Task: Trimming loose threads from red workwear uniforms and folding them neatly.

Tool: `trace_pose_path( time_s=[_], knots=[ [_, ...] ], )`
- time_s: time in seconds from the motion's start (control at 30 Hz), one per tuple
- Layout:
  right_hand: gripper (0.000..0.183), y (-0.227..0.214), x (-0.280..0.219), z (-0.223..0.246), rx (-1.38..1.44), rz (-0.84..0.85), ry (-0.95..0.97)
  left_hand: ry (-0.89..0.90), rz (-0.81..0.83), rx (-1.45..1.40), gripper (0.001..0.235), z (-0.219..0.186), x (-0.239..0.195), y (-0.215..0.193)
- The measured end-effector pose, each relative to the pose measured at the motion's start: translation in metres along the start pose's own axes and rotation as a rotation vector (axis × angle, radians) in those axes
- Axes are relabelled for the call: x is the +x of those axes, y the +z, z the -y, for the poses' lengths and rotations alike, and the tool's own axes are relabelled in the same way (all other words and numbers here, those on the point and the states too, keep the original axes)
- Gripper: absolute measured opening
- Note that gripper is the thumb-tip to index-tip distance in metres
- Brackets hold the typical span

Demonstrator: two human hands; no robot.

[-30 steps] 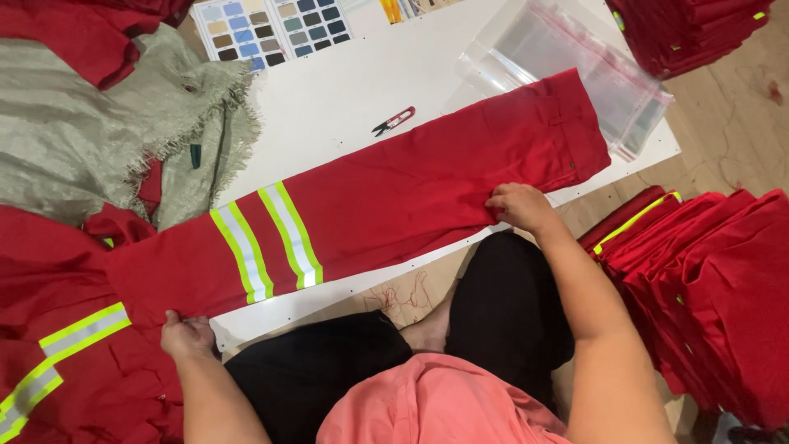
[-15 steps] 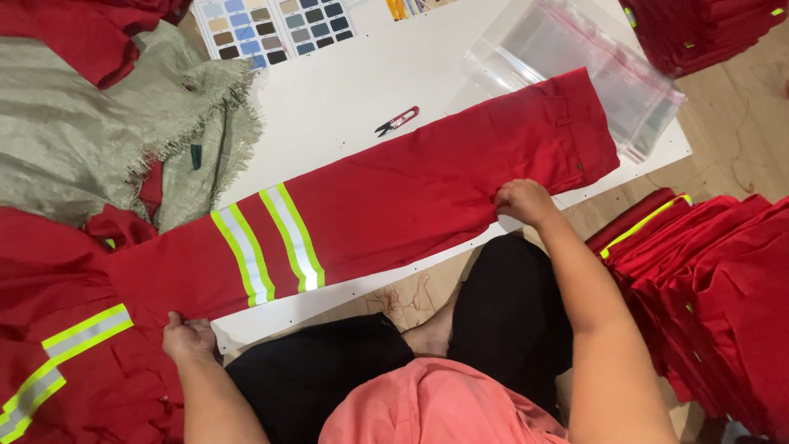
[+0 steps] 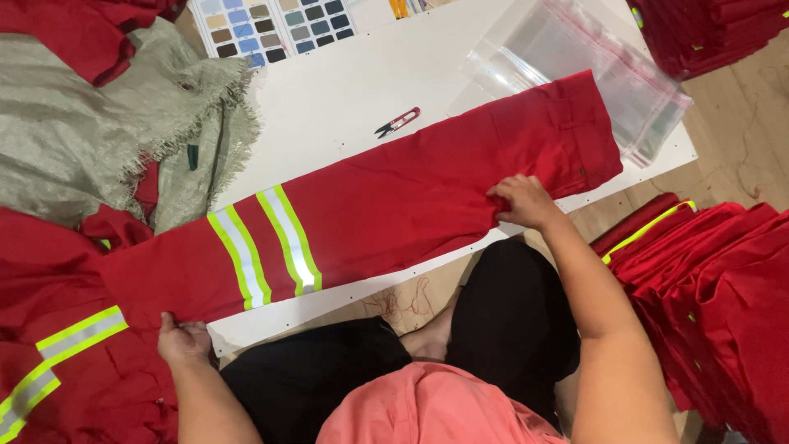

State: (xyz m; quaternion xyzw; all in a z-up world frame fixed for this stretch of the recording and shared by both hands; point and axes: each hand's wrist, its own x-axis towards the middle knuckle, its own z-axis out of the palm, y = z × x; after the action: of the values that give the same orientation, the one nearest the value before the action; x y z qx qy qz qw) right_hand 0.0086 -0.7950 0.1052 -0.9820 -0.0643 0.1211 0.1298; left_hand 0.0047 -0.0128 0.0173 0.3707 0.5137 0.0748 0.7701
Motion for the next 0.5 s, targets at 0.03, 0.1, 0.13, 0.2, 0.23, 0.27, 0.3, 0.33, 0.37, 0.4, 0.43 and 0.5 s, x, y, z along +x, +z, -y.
trace_pose_path(
  time_s=[0.03,0.1,0.13,0.2,0.23,0.27,0.3,0.33,0.37,0.4,0.43,0.5],
  knots=[
    [0.053,0.004,-0.001,0.001,-0.046,0.001,0.003,-0.007,0.057,-0.028,0.023,0.001,0.001,-0.001],
    [0.032,0.007,-0.001,-0.001,-0.084,-0.072,-0.065,0.016,0.049,-0.008,0.019,0.002,0.003,-0.003],
    [0.012,0.008,-0.001,-0.001,-0.12,-0.147,-0.135,0.042,0.04,0.012,0.015,0.002,0.004,-0.003],
    [0.01,-0.003,-0.002,-0.003,-0.063,-0.178,-0.112,0.107,0.018,0.027,0.019,0.004,0.013,-0.008],
    [0.009,-0.008,-0.002,-0.004,-0.005,-0.205,-0.088,0.169,-0.007,0.043,0.028,0.006,0.017,-0.012],
    [0.009,-0.021,-0.002,0.01,-0.004,-0.206,-0.092,0.171,-0.008,0.041,0.028,0.002,0.006,-0.004],
    [0.013,-0.033,-0.003,0.023,-0.061,-0.39,-0.163,0.232,0.045,-0.047,0.016,0.0,-0.005,0.003],
    [0.017,-0.046,-0.005,0.036,-0.117,-0.574,-0.234,0.291,0.1,-0.136,0.006,-0.003,-0.016,0.01],
    [0.017,-0.042,-0.006,0.041,-0.116,-0.575,-0.236,0.293,0.099,-0.137,0.006,-0.003,-0.016,0.01],
    [0.015,-0.039,-0.006,0.045,-0.257,-0.661,-0.276,0.298,0.065,-0.131,0.006,-0.004,-0.015,0.009],
    [0.017,-0.035,-0.007,0.049,-0.4,-0.746,-0.315,0.302,0.031,-0.125,0.007,-0.003,-0.014,0.009],
    [0.011,-0.005,-0.006,0.03,-0.424,-0.632,-0.356,0.219,-0.053,-0.045,0.009,0.001,0.008,0.0]
  ],
)
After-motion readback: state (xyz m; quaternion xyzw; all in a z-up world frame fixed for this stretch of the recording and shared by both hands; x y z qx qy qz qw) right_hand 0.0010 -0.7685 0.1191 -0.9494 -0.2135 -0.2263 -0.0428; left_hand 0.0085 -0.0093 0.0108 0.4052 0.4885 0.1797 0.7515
